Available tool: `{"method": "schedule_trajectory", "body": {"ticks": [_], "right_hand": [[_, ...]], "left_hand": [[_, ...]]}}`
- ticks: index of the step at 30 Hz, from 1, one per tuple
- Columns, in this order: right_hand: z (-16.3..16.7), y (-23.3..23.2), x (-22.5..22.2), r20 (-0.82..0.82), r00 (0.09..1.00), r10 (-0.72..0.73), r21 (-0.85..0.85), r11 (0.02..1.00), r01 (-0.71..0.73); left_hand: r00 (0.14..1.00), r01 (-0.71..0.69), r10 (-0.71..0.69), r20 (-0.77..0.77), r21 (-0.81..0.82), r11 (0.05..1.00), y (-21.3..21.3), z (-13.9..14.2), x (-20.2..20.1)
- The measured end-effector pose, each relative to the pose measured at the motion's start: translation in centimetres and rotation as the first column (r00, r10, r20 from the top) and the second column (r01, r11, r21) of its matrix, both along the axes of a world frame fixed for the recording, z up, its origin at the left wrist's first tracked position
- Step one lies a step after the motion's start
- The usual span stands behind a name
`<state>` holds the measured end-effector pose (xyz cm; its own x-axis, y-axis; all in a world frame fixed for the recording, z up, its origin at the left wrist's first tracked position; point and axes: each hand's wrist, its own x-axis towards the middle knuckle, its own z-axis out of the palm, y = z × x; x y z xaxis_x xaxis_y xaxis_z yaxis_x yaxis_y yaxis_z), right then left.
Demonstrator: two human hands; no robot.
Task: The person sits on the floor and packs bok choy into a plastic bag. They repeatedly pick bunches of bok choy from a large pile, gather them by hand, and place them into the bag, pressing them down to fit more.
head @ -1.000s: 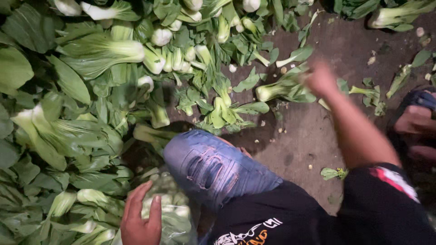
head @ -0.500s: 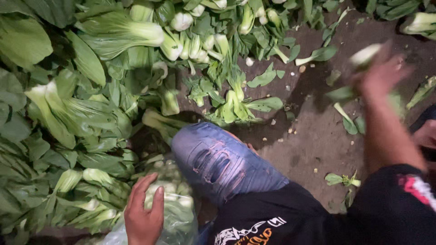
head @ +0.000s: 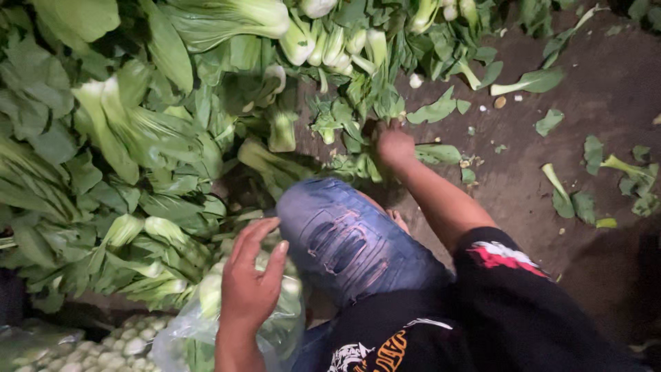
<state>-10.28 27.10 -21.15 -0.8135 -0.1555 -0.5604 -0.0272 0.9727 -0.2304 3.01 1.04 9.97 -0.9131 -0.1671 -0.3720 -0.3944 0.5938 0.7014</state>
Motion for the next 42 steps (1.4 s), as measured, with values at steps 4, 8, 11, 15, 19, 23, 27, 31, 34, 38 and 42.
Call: {"method": "schedule_trajectory", "body": {"ticks": [4, 8, 11, 15, 19, 23, 27, 31, 34, 38, 42], "right_hand": [[6.7, 2.4, 0.6, -0.009, 0.997, -0.082, -0.24, 0.968, 0.077], [16.5, 3.1, 1.3, -0.303, 0.953, 0.006, -0.694, 0.685, -0.225], [20.3, 2.1, 0.7, -0.351, 0.929, 0.117, -0.863, 0.344, -0.37], [14.7, 1.6, -6.5, 0.414, 0.876, -0.245, -0.846, 0.252, 0.47], [2.8, -0.1, -13.6, -0.356, 0.74, -0.571, -0.639, 0.727, 0.254], [-2.0, -2.1, -13.2, -0.433, 0.685, -0.586, -0.554, 0.773, 0.31], [0.5, -0.2, -9.9, -0.225, 0.721, -0.655, -0.566, 0.69, 0.451], [10.1, 1.8, -3.5, -0.424, 0.742, -0.52, -0.74, 0.671, 0.047], [16.0, -0.1, 0.8, -0.162, 0.904, -0.395, -0.814, 0.572, 0.104], [18.7, -4.6, 2.8, -0.168, 0.972, -0.162, -0.892, 0.446, -0.08], [18.8, -6.1, 0.3, -0.151, 0.985, 0.086, -0.91, 0.377, -0.172]], "left_hand": [[0.998, 0.062, -0.062, -0.007, 0.066, 0.996, 1.3, -1.3, -1.8], [0.966, 0.242, -0.227, -0.121, 0.125, 0.962, 4.0, -4.0, -4.8], [0.935, 0.293, -0.234, -0.266, 0.21, 0.933, 5.5, -6.4, -6.9], [0.996, -0.093, 0.074, 0.057, 0.555, 0.827, 3.7, -7.2, -6.6], [0.969, -0.231, 0.236, 0.076, 0.62, 0.75, 0.0, -6.6, -5.3], [0.934, -0.318, 0.348, 0.087, 0.648, 0.692, -1.9, -6.7, -3.8], [0.925, -0.298, 0.378, 0.051, 0.716, 0.632, -2.5, -7.6, -4.1], [0.959, -0.023, 0.214, -0.186, 0.702, 0.712, -1.6, -7.6, -6.2], [0.992, 0.007, 0.077, -0.103, 0.645, 0.764, 0.6, -7.3, -7.9], [0.971, -0.117, 0.24, -0.009, 0.855, 0.506, 2.4, -6.9, -8.3], [0.911, -0.282, 0.393, 0.127, 0.886, 0.367, 0.8, -6.7, -7.2]]}}
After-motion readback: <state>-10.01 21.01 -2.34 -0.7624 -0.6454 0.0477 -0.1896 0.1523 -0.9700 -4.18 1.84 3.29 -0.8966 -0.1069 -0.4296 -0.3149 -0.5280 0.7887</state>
